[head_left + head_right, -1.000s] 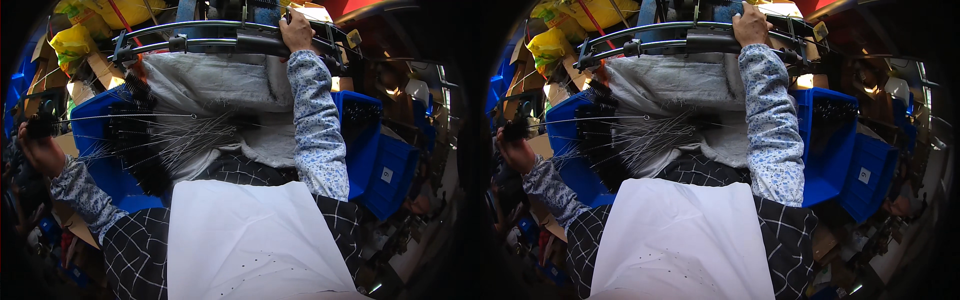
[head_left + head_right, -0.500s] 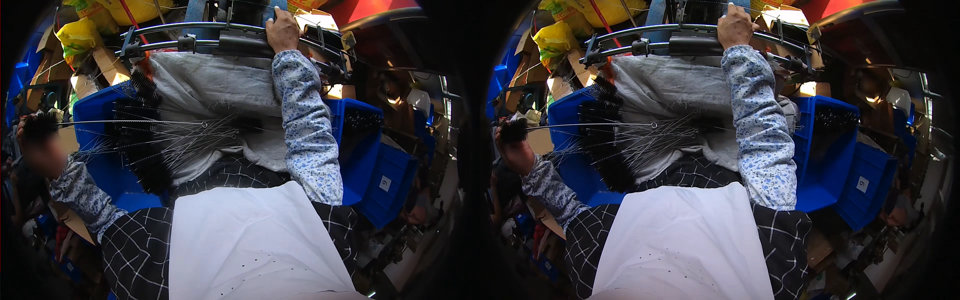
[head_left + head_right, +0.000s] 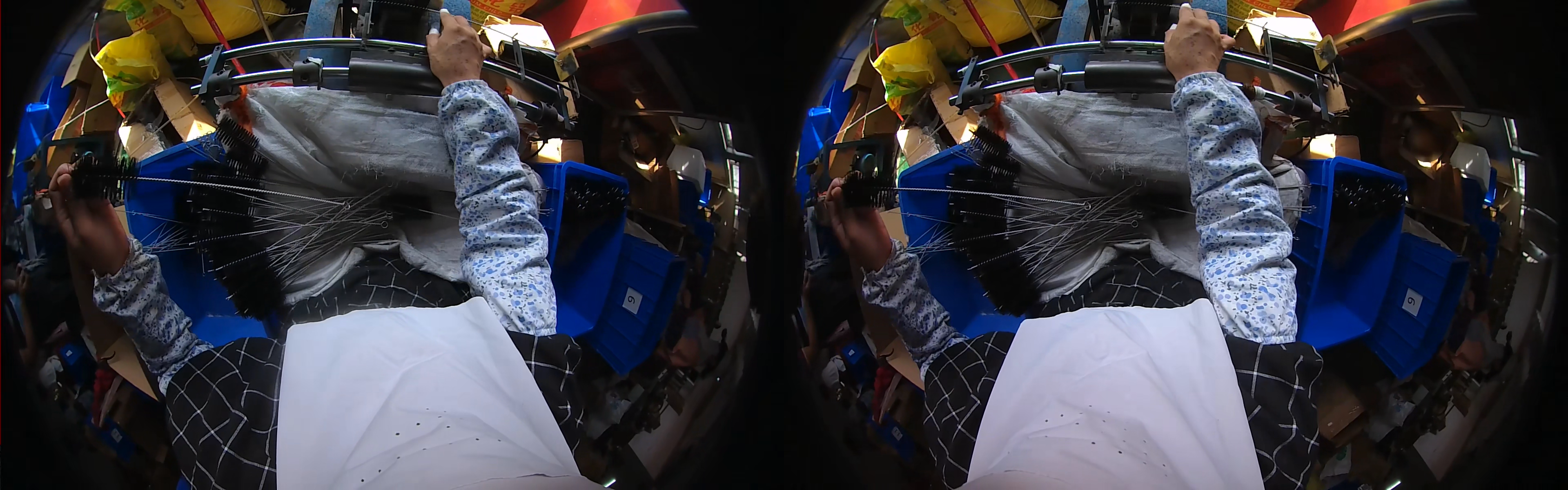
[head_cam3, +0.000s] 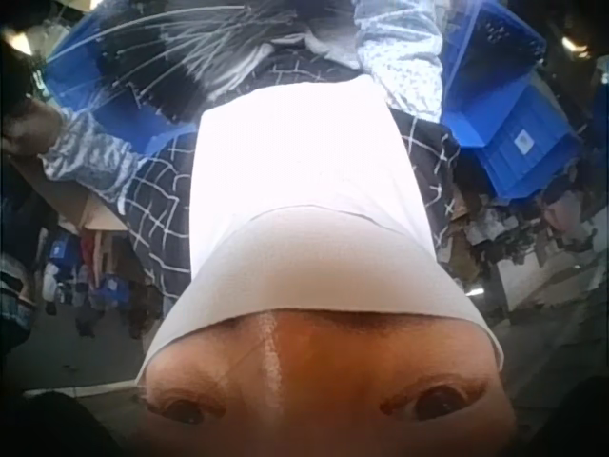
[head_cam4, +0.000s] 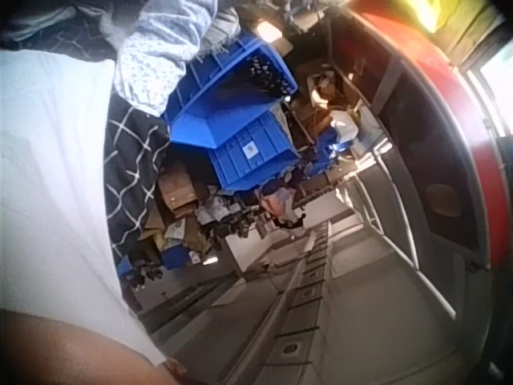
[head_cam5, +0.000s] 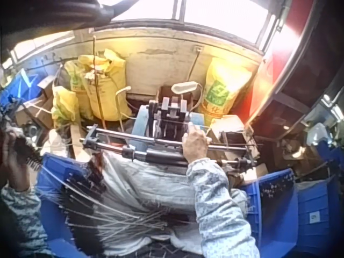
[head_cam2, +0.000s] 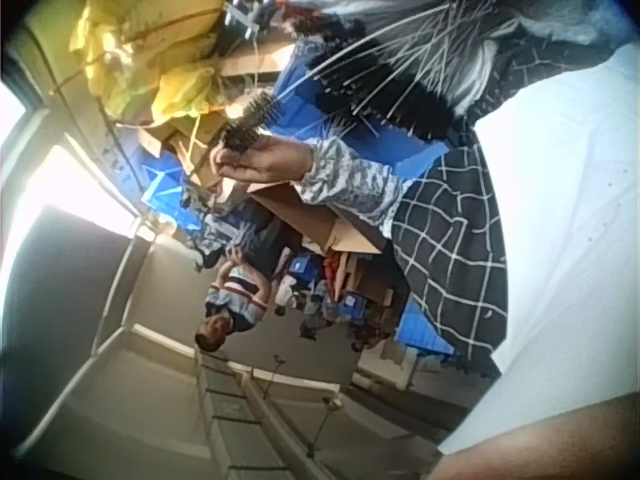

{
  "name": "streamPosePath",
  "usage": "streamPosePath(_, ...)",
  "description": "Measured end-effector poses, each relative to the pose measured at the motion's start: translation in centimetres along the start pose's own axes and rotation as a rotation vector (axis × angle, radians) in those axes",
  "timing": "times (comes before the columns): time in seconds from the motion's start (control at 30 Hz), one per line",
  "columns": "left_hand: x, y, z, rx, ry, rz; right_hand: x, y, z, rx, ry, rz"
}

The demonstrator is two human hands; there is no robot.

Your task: The person repeatedly picks up a bundle of black bristles and a metal wire frame, then inserts the bristles into the frame. They perform this repetitive assembly action continuously, handling the components one at a time in a workshop setting.

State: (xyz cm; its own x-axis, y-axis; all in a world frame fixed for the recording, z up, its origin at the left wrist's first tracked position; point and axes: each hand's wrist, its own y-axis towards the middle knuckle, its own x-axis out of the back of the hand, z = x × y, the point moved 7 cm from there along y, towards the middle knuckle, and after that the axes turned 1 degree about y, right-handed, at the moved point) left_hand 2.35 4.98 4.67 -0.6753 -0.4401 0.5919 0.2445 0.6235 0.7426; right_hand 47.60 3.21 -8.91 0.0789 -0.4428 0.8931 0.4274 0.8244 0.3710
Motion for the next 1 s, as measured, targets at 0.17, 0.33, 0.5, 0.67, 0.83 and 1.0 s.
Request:
streamPosePath(0.17,-1.1,-1.3,3.1,0.493,-0.622,-0.073,0.4,0.4,-6.3,0.011,-0.011,0.020)
streamPosePath(0.33,-5.7,-0.6,-0.3,0.621,-0.987,0.082,1.2,4.2,-10.2,-0.041,-0.085,0.105)
streamPosePath(0.5,-9.9,-0.7,-3.5,0.671,-1.054,0.245,1.9,3.8,-11.2,0.085,-0.116,0.317)
streamPosePath(0.67,-11.5,-1.2,-5.9,0.663,-1.092,0.404,8.1,-3.8,-9.7,-0.107,0.399,0.773)
streamPosePath(0.83,-17.0,-4.0,-12.5,0.655,-1.289,0.621,9.2,-11.2,2.6,0.460,0.496,0.904)
streamPosePath(1.0,-16.5,-6.6,-14.6,0.497,-1.096,0.790,6.2,-13.9,9.3,0.252,1.113,0.761)
